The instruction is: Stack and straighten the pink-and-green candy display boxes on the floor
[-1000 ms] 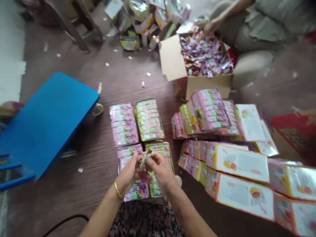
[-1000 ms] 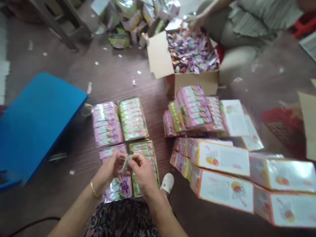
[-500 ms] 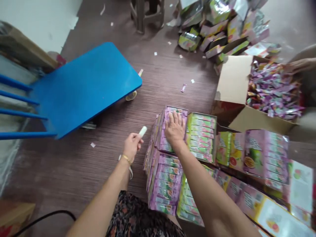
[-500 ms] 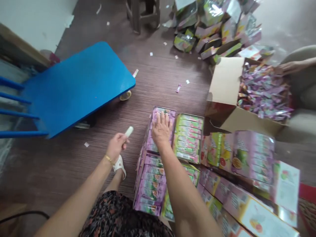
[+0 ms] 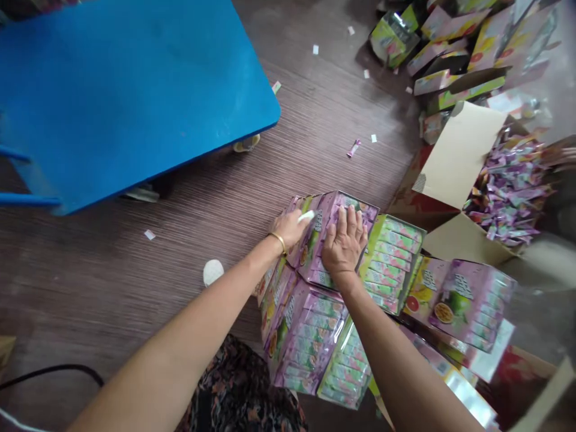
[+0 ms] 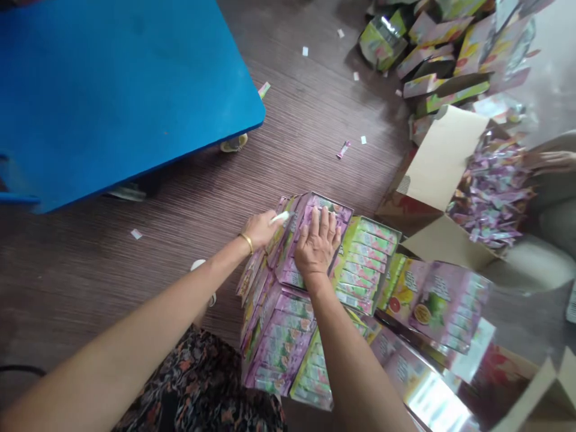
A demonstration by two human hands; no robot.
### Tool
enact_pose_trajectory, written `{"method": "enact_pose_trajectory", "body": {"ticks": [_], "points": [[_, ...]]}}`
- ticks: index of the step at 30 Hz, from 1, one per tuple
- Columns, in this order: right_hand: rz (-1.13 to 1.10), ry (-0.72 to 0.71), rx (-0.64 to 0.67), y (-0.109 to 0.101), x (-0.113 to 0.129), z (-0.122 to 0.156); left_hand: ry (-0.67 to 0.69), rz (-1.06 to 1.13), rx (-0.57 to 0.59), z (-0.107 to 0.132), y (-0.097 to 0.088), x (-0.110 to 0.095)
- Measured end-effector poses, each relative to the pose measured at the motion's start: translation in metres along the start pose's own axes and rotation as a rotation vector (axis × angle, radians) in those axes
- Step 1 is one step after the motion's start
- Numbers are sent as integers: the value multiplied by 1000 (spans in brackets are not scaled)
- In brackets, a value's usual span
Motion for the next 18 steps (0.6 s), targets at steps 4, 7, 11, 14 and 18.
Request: {"method": "enact_pose_trajectory", "body": {"ticks": [4, 7, 11, 14, 18], "points": [[13, 1, -2, 0, -3, -1, 162, -77, -1, -32, -10, -11], [18, -1, -9, 0, -4, -2, 236, -84, 51, -42, -4, -11], [21, 0, -14, 1, -3, -3, 188, -73, 135, -8, 23, 3], [9, 16, -18, 0, -2, -2, 105, -59, 210, 52, 39, 27], [-16, 23, -18, -2, -3, 0, 34, -83, 345, 113, 28, 68]]}}
Point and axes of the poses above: each hand's wrist, its own z-axis away from the middle knuckle, its own y-axis out of the palm, x = y × z, the point moved 2 cm from there along -z, towards the middle knuckle, and after that the axes turned 12 degrees about -x, right-handed, at the moved point
